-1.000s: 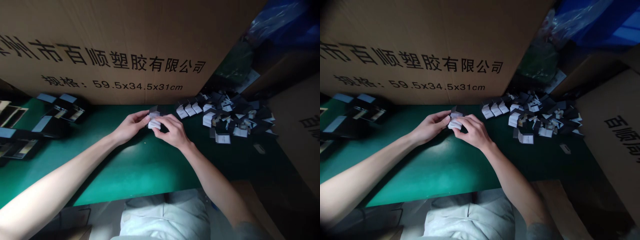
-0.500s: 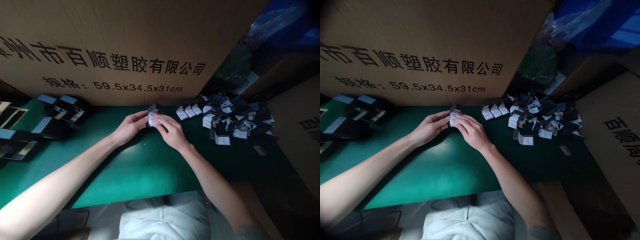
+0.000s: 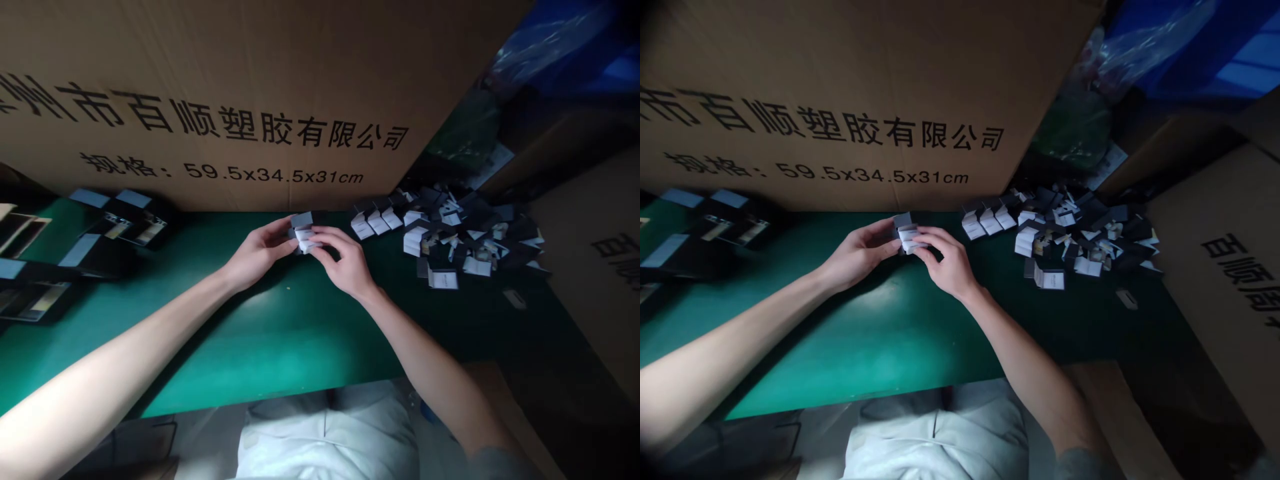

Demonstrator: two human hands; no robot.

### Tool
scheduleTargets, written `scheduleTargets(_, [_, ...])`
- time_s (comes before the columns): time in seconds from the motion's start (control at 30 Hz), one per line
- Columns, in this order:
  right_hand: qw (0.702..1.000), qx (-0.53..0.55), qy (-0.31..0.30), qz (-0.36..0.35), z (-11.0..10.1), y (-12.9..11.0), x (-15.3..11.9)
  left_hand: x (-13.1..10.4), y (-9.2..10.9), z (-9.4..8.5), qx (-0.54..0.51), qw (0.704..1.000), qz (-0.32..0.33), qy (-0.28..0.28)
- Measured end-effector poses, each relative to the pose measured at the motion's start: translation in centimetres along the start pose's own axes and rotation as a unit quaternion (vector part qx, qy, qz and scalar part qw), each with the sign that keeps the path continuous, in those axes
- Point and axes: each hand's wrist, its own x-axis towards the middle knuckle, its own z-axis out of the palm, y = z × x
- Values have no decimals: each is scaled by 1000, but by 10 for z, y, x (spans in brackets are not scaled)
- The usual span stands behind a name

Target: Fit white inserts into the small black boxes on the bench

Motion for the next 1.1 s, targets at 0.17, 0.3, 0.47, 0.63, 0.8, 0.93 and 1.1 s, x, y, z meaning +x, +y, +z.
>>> scheduleTargets(0.17, [1000,5,1,8,-2,-3,0,0,-2,-3,46,999,-7,-2])
scheduleTargets(0.3, [998,47,1,38,-2,-3,0,0,-2,-4,59,998,0,-4])
scheduleTargets(0.47, [980,167,-10,104,1,1,1,0,-1,-4,47,999,-4,-13])
scheduleTargets(0.63, [953,256,-2,163,3,3,1,0,0,-5,38,999,-7,-9])
scheduleTargets(0.8, [955,231,-17,183,1,6,2,0,0,-5,31,999,-12,-5])
scheduleTargets(0.93, [978,158,1,139,2,4,1,0,2,-3,9,1000,-20,-4])
scheduleTargets(1.1, [987,119,22,108,3,2,-1,-1,8,1,-31,998,-56,1])
